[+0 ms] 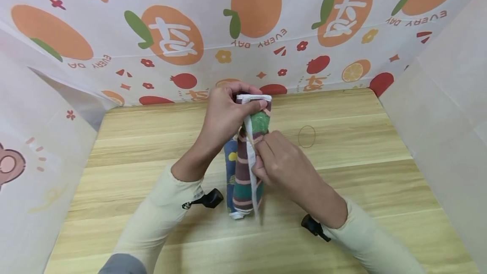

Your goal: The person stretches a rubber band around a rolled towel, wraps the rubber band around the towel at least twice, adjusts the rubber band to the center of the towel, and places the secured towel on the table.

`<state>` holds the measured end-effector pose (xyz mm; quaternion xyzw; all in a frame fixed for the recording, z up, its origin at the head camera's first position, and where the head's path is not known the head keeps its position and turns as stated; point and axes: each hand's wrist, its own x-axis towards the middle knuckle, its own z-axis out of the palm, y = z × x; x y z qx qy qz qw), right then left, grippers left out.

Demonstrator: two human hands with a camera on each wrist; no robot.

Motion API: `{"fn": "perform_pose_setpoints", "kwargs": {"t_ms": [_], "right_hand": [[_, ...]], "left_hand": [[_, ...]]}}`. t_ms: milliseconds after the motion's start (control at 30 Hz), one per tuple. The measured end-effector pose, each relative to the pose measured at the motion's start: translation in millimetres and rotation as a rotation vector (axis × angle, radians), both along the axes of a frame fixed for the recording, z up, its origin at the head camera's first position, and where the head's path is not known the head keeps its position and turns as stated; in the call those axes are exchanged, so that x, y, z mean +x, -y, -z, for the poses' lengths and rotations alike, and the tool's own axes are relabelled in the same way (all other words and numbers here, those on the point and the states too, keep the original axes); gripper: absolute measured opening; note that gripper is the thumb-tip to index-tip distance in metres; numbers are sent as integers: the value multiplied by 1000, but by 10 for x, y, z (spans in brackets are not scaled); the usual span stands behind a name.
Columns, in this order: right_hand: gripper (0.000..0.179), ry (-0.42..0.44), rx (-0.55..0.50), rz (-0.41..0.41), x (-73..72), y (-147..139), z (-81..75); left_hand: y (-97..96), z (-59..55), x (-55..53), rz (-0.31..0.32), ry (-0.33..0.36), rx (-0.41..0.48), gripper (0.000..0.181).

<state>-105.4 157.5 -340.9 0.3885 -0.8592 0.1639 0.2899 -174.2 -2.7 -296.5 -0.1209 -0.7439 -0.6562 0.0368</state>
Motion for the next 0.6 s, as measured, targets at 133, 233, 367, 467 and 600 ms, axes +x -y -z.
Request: {"fn": "perform_pose_setpoints", "kwargs": {"t_ms": [133, 233, 367, 467, 600], "right_hand": [[9, 32, -132, 5, -51, -44, 70], [11, 80, -278, 17, -141, -126, 80], [15, 157, -428, 5, -218, -239, 54], [16, 281, -526, -17, -235, -289, 19], [19, 393, -599, -33, -223, -284, 21]], "left_hand": [[-17, 14, -4, 1, -27, -9, 17], [13, 27, -3, 50, -41, -29, 28], [111, 24, -5, 243, 28, -81, 52], [171, 53, -30, 439, 82, -12, 61], [192, 114, -76, 564, 86, 115, 54]]}}
